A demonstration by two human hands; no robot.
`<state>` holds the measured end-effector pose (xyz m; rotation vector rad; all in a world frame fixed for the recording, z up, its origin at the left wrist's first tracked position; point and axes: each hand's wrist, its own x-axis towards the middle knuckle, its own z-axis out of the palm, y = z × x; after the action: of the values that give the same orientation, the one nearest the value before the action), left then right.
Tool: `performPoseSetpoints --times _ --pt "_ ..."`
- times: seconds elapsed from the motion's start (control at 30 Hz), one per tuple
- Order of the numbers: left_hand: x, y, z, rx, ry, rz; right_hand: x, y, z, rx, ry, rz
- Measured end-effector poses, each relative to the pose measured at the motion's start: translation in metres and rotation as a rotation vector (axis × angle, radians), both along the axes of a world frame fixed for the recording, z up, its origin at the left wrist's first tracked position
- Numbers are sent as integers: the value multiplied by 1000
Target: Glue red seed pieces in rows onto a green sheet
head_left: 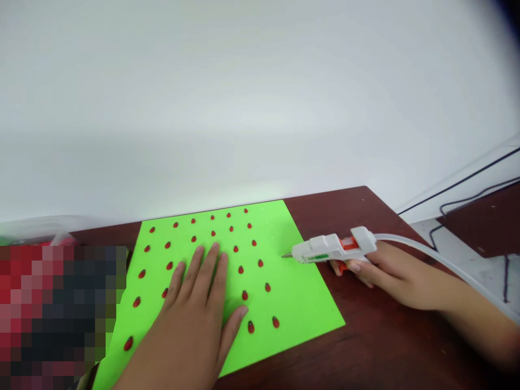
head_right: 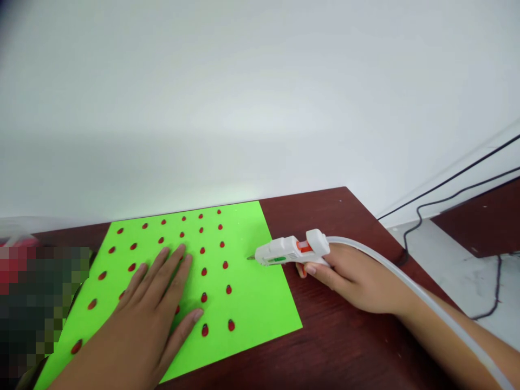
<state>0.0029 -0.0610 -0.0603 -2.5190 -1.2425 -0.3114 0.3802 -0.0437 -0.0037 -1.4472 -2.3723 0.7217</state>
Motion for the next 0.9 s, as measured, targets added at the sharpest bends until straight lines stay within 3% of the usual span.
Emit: performPoseSetpoints --times 0.27,0.53,0.77,0.9 --pt "1 1 -1 29 0 -2 1 0 -2 39 -31 9" --pt "-1 -1 -2 5 -12 -7 -6 2 7 28 -50 6" --pt "-1 0 -1 3 -2 -11 23 -5 -4 -77 93 -24" --pt "-4 3 -1 -23 -2 8 24 -6 -4 -71 108 19"
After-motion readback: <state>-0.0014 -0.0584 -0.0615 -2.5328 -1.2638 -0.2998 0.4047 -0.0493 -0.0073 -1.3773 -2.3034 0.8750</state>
